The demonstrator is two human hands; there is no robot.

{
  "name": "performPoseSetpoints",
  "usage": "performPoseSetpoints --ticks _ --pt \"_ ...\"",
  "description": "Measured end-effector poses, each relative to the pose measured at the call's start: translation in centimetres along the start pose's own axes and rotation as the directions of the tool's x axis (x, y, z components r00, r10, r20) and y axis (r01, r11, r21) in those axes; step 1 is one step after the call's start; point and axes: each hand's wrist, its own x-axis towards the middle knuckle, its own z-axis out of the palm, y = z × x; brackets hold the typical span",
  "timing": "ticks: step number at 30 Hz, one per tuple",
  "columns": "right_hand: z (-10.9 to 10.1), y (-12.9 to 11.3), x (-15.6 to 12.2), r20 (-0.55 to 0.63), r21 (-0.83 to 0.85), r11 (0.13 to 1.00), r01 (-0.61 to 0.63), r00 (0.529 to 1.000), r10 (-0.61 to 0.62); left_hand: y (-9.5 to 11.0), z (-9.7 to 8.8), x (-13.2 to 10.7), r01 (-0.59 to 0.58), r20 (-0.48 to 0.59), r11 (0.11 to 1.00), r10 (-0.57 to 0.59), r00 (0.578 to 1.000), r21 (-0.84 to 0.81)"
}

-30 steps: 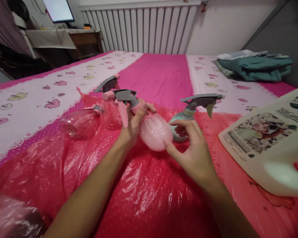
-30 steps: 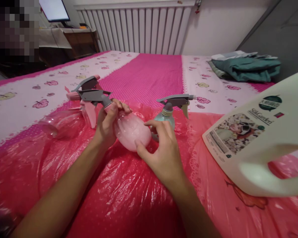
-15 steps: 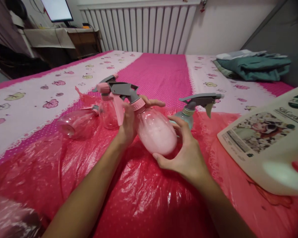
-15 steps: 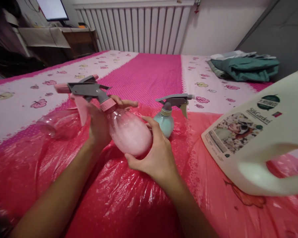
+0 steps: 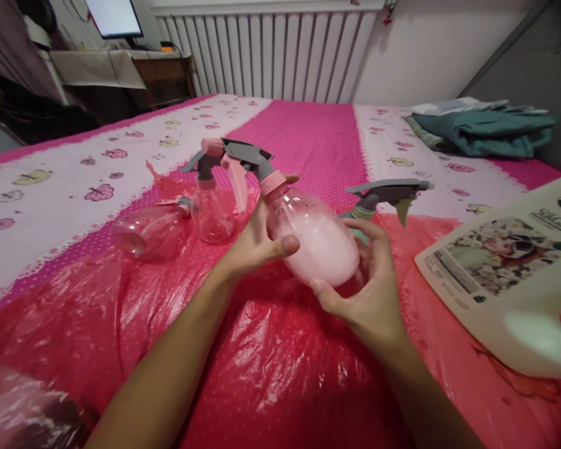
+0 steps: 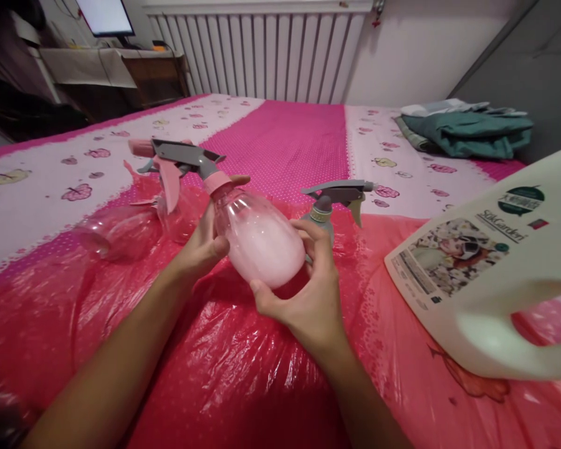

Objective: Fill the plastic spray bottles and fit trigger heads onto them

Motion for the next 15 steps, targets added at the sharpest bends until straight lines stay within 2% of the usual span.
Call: performPoseSetpoints --ticks 4,7,12,14,15 --pt "0.1 -0.5 -0.1 -0.03 0.016 0.999 0.036 0.999 -0.035 0.0 0.6 0.0 0.021 0.017 0.992 -0.019 1.0 -0.128" --pt "0.1 -0.1 -0.1 -0.001 0.075 0.997 -0.018 1.0 0.018 -0.1 1.1 0.1 0.024 -0.024 0.995 -0.027 0.999 -0.102" --pt "-0.3 0.8 0.2 0.173 0.118 0.989 -0.087 0.983 0.066 -0.1 1.6 0.5 0.04 -0.173 0.998 -0.047 0.984 -0.044" --pt "-0.7 0.7 0.2 0.241 0.072 0.995 -0.064 0.97 0.045 0.1 1.4 0.6 0.074 -0.203 0.987 -0.103 0.974 -0.144" --pt "-0.9 0.6 0.2 0.254 0.058 0.997 -0.041 0.967 0.025 0.1 1.2 0.7 0.12 -0.183 0.967 -0.162 0.97 -0.223"
